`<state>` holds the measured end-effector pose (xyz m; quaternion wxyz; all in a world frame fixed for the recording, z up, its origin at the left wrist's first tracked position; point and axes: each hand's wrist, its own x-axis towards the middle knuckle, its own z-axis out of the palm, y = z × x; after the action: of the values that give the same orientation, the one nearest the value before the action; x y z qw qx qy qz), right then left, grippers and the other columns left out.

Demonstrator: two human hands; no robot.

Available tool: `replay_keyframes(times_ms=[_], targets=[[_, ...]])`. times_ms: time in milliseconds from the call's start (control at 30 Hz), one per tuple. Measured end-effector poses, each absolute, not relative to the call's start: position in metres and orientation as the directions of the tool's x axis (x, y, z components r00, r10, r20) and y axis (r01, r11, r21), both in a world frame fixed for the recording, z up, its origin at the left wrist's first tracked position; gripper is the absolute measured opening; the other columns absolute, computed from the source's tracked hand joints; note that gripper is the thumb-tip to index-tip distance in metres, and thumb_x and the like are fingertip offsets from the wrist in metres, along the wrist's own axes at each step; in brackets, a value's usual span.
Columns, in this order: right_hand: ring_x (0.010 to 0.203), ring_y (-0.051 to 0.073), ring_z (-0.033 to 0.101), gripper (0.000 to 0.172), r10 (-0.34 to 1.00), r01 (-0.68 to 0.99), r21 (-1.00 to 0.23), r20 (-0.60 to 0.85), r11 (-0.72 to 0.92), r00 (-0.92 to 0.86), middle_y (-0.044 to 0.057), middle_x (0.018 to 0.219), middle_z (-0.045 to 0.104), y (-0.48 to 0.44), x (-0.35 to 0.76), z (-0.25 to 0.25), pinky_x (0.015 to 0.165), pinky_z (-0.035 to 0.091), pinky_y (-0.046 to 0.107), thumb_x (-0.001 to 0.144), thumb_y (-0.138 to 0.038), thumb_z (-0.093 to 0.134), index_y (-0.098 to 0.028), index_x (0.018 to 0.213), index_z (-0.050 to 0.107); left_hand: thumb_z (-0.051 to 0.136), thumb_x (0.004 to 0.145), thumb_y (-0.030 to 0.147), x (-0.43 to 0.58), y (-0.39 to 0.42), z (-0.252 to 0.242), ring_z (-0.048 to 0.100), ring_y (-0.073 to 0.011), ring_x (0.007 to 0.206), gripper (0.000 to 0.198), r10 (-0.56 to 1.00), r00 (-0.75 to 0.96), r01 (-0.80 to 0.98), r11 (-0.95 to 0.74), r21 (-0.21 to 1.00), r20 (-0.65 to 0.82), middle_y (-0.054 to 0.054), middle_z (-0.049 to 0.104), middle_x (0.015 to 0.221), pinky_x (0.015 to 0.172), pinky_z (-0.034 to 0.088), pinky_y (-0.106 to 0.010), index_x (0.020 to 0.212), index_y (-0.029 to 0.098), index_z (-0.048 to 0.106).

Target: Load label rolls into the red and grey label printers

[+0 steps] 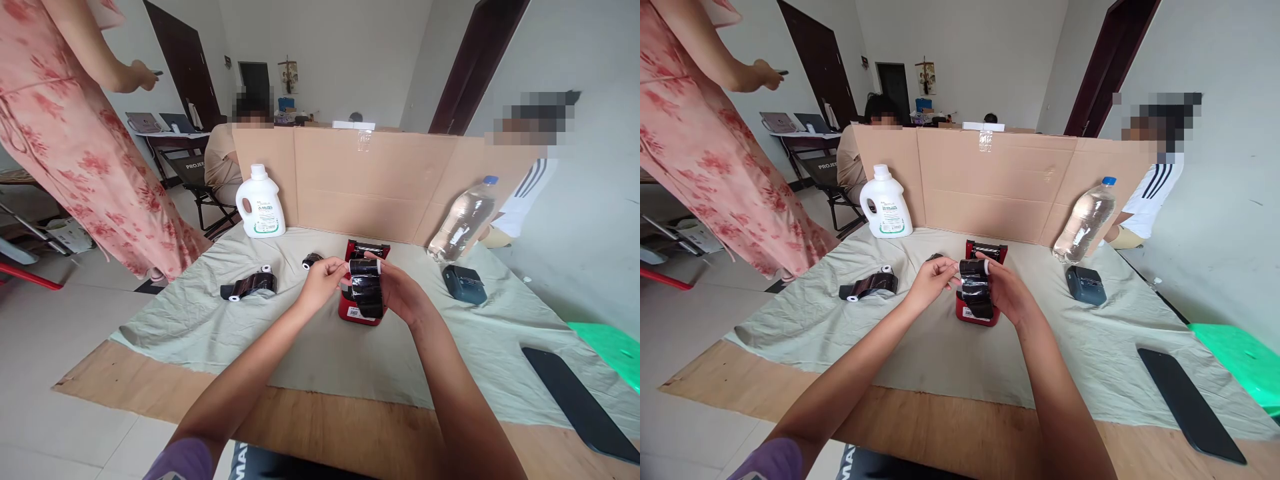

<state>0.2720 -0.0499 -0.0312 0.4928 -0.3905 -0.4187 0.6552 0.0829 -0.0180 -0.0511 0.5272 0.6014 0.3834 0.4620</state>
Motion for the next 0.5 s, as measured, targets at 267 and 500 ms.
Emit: replay_keyframes(times_ms=[267,500], targets=[[0.090,0.018,0.068,0.048,0.973,-0.298,-0.941,-0.103,-0.162,-0.205,0.005,0.111,0.073,-0.056,0.270,-0.029,0.077,0.054,0.030,0.084,-0.041,0.074,-0.026,0.129,0.066,0.059,0.082,0.066,0.087,-0.028,-0.040,0.064,-0.0185,0.086,0.052,0.972,0.218,-0.032,-0.084,0.996,0.089,-0.007,0.070,0.089,0.064,0.044,-0.024,0.080,0.015,0.068],[0.086,0.016,0.063,0.049,0.987,-0.144,-0.985,-0.074,-0.095,-0.142,0.004,0.097,0.069,-0.060,0.261,-0.034,0.076,0.055,0.031,0.076,-0.044,0.080,-0.027,0.121,0.071,0.075,0.072,0.055,0.088,-0.030,-0.041,0.060,-0.0180,0.082,0.041,0.951,0.285,0.097,-0.154,0.983,0.121,-0.003,0.068,0.084,0.075,0.044,-0.029,0.080,0.015,0.069]])
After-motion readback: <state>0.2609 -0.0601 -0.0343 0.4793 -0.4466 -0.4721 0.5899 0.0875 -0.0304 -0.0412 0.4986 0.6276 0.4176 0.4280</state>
